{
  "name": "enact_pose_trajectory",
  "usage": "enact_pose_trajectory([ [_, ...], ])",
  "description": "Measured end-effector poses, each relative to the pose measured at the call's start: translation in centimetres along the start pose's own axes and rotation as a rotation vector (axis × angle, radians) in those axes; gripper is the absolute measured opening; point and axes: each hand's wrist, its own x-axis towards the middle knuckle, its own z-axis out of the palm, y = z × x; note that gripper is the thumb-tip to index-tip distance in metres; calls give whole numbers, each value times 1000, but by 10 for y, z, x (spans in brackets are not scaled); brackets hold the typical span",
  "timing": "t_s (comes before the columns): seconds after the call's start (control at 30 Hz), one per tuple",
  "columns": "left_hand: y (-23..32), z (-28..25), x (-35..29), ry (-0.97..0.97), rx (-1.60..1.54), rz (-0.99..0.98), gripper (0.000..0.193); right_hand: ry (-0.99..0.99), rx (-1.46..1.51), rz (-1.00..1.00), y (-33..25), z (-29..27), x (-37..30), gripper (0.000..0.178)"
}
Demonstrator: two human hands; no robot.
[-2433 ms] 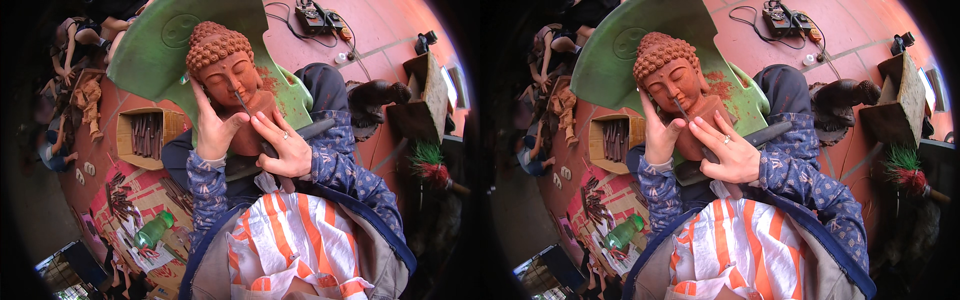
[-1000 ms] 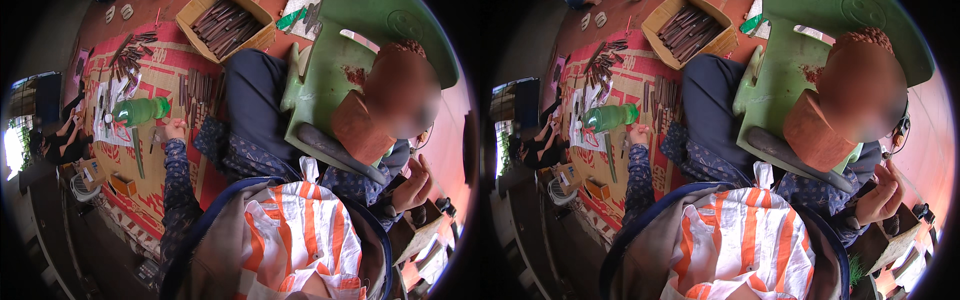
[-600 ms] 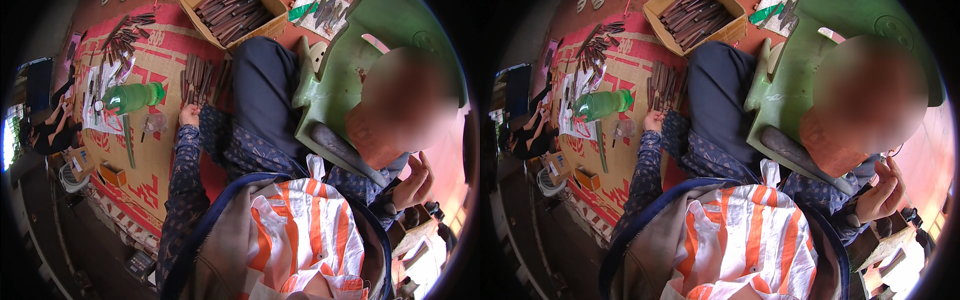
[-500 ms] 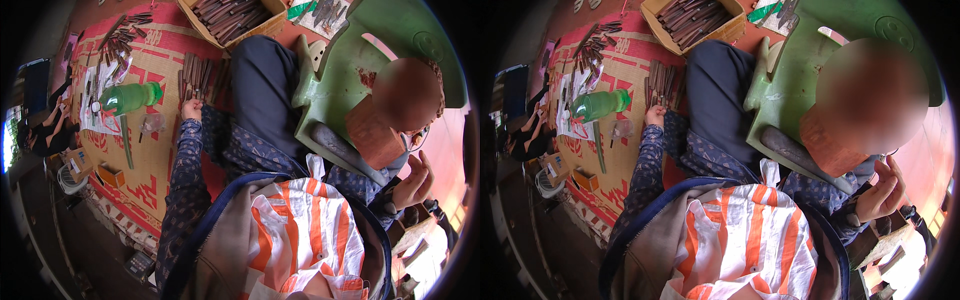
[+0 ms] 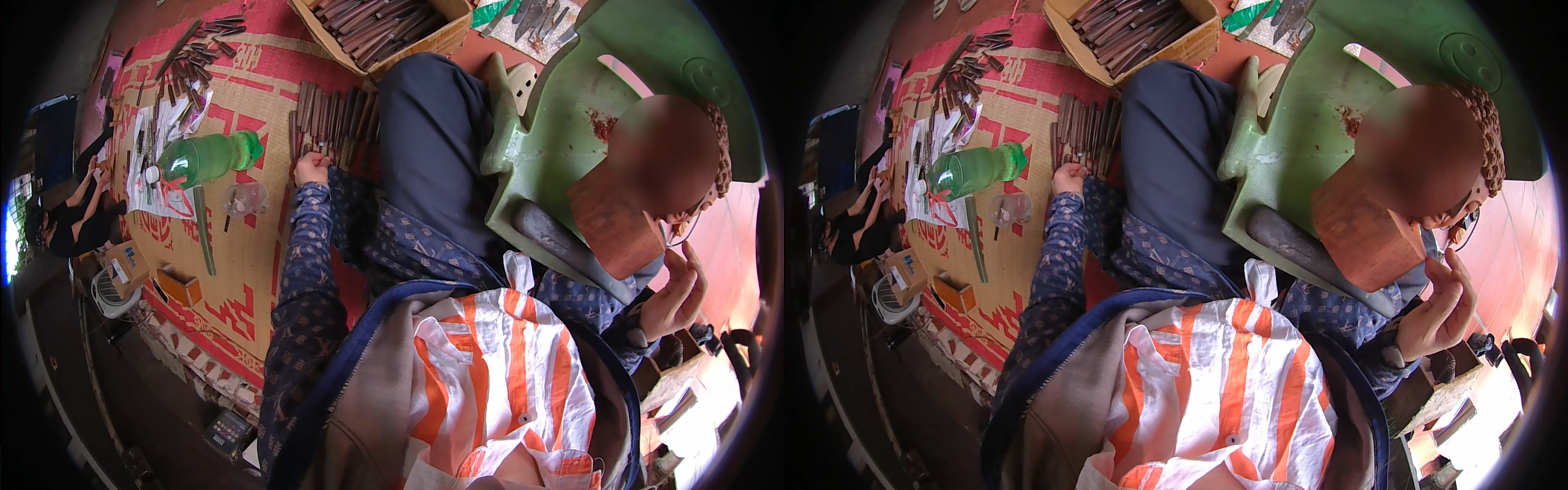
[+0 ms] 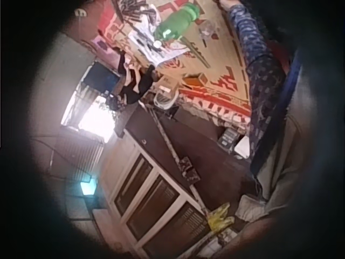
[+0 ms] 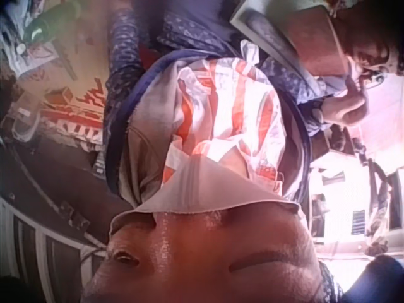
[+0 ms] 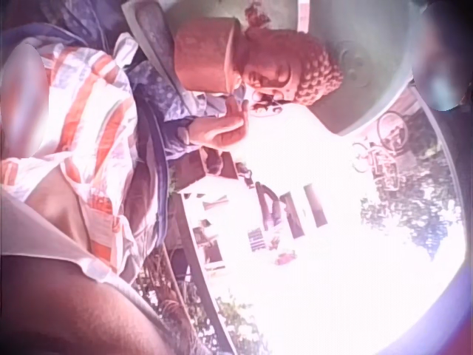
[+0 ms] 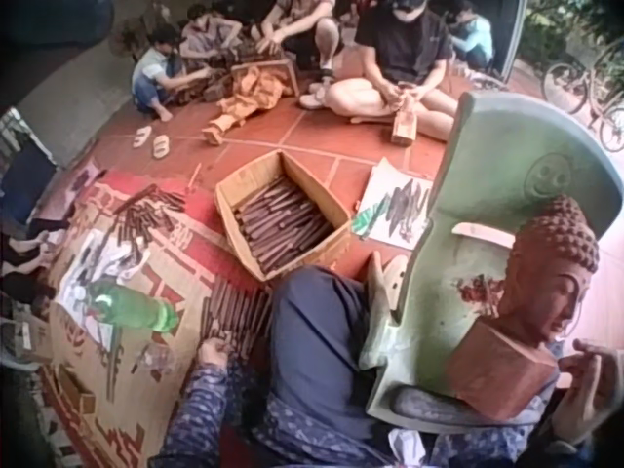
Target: The person is carving a wooden Buddha head using a chisel and mallet. They are seated on the floor, carefully shaping the facial features of the sculpture.
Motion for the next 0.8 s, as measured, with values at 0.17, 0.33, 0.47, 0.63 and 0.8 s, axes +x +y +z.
enact_pose_trajectory([
  [0.17,44,2,-14,-80,3,183,16,4,3,12,4,-5,2,25],
  [0.33,65,11,-25,-25,230,93,13,43,48,14,10,-16,-2,25],
  [0.47,64,16,-30,-9,351,-18,15,98,47,28,10,-13,-2,25],
  [0.63,53,8,-40,21,330,32,19,90,-52,-56,15,-18,6,20],
  [0.8,16,-9,-41,150,174,-54,17,274,-84,31,20,-41,20,19],
])
